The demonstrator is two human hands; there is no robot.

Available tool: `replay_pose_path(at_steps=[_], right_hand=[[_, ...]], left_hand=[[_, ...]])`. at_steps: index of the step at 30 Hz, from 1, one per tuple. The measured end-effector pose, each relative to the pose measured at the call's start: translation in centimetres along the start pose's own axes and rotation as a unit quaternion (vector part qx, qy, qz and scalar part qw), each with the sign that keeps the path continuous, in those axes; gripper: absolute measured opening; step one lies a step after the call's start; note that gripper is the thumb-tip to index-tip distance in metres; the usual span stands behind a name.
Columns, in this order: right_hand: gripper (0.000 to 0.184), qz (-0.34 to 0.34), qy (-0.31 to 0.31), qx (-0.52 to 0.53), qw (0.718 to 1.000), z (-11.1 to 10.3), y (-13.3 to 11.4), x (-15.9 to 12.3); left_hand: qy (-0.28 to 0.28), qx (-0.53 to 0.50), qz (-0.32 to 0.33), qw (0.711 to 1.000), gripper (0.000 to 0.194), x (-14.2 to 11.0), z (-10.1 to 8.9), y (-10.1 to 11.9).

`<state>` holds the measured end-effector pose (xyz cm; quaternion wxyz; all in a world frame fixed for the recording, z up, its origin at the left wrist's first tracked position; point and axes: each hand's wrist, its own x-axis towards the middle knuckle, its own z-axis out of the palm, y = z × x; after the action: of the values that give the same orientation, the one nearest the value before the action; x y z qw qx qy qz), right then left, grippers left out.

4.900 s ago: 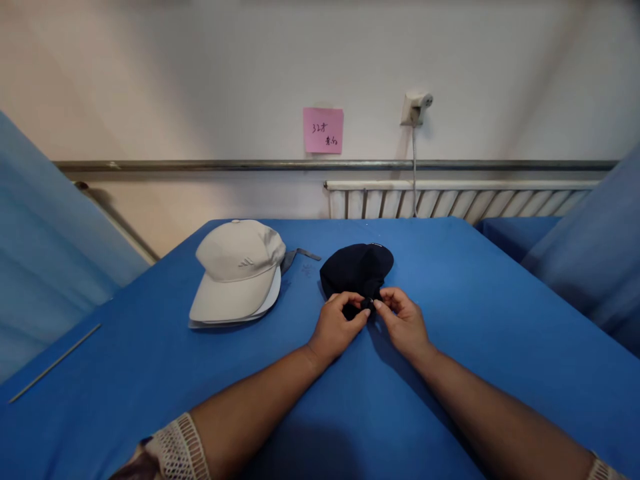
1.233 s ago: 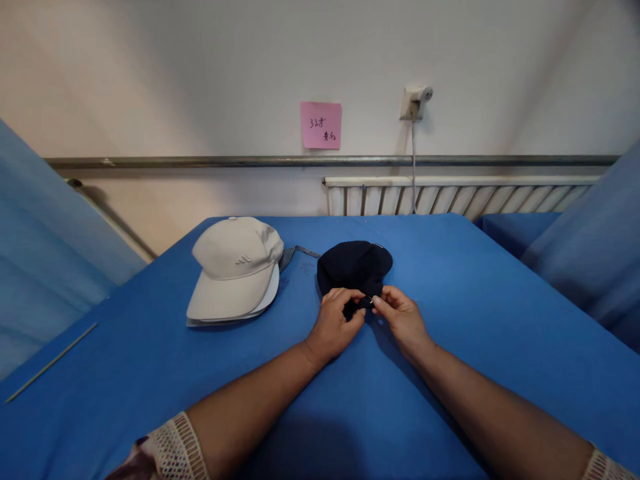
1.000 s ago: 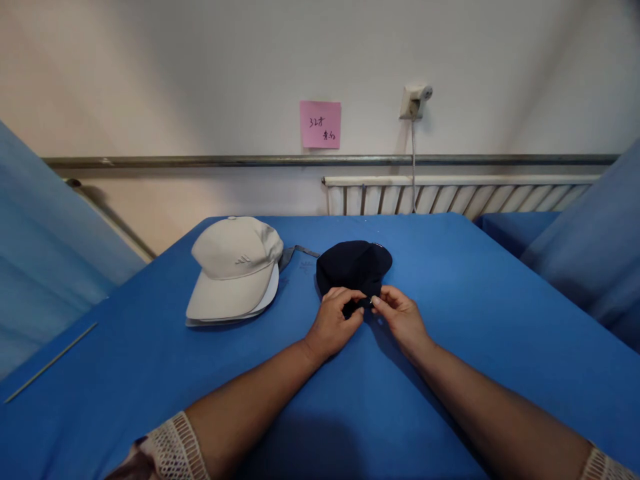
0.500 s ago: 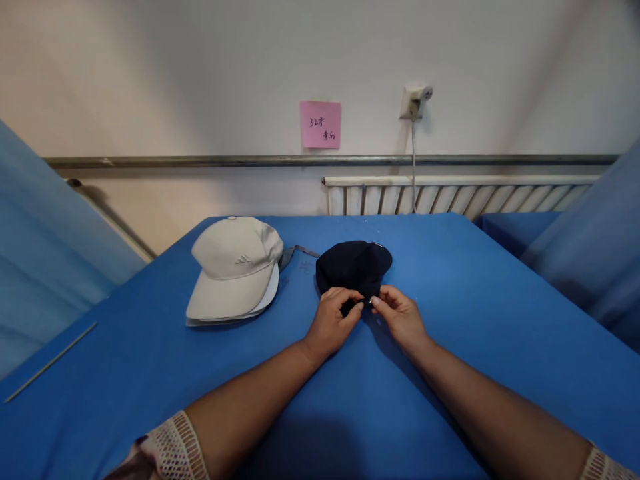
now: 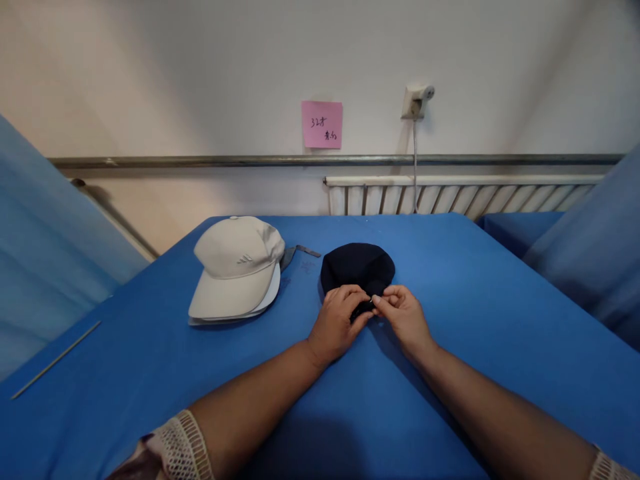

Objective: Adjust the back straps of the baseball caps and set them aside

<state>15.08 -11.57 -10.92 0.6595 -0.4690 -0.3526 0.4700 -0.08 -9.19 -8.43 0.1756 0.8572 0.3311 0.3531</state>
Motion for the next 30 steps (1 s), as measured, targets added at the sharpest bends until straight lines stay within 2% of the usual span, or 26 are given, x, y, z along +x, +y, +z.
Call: replay_pose_path(at_steps=[2, 5, 8, 10, 12, 15, 18, 23, 26, 30], right_hand=[[0.037, -0.025, -0.006, -0.019, 0.999, -0.1, -0.2, -0.2], [0.025, -0.108, -0.066, -0.109, 0.986, -0.5, -0.7, -0.4], [0.028, -0.209, -0.125, -0.242, 0.939, -1.2, -1.1, -0.3], [0.032, -0.252, -0.128, -0.307, 0.909, -1.7, -1.3, 0.2], [0.032, -0.271, -0.12, -0.343, 0.891, -2.1, -1.2, 0.9], [0.025, -0.269, -0.169, -0.37, 0.873, -2.7, -1.2, 1.8], [0.022, -0.248, -0.218, -0.407, 0.852, -2.9, -1.4, 2.1], [0.025, -0.212, -0.187, -0.492, 0.823, -2.7, -1.7, 1.9], [0.027, -0.185, -0.166, -0.507, 0.825, -2.5, -1.7, 1.9], [0.028, -0.164, -0.151, -0.493, 0.841, -2.5, -1.6, 1.9]], left_hand=[[-0.001, -0.028, -0.016, 0.999, 0.019, 0.1, 0.2, -0.5], [0.014, -0.117, -0.078, 0.99, 0.021, 0.3, 0.5, -1.5], [0.016, -0.206, -0.154, 0.966, 0.023, 0.6, 0.5, -2.3], [0.0, -0.241, -0.19, 0.952, 0.024, 0.8, 0.3, -2.4], [-0.028, -0.269, -0.212, 0.939, 0.024, 0.8, 0.1, -2.4], [-0.06, -0.299, -0.221, 0.926, 0.022, 0.8, 0.0, -2.3], [-0.063, -0.293, -0.216, 0.929, 0.021, 0.8, 0.1, -2.4], [-0.091, -0.254, -0.183, 0.945, 0.027, 0.7, -0.1, -2.2], [-0.106, -0.201, -0.161, 0.961, 0.027, 0.6, -0.3, -2.0], [-0.1, -0.198, -0.164, 0.961, 0.023, 0.7, -0.3, -1.8]])
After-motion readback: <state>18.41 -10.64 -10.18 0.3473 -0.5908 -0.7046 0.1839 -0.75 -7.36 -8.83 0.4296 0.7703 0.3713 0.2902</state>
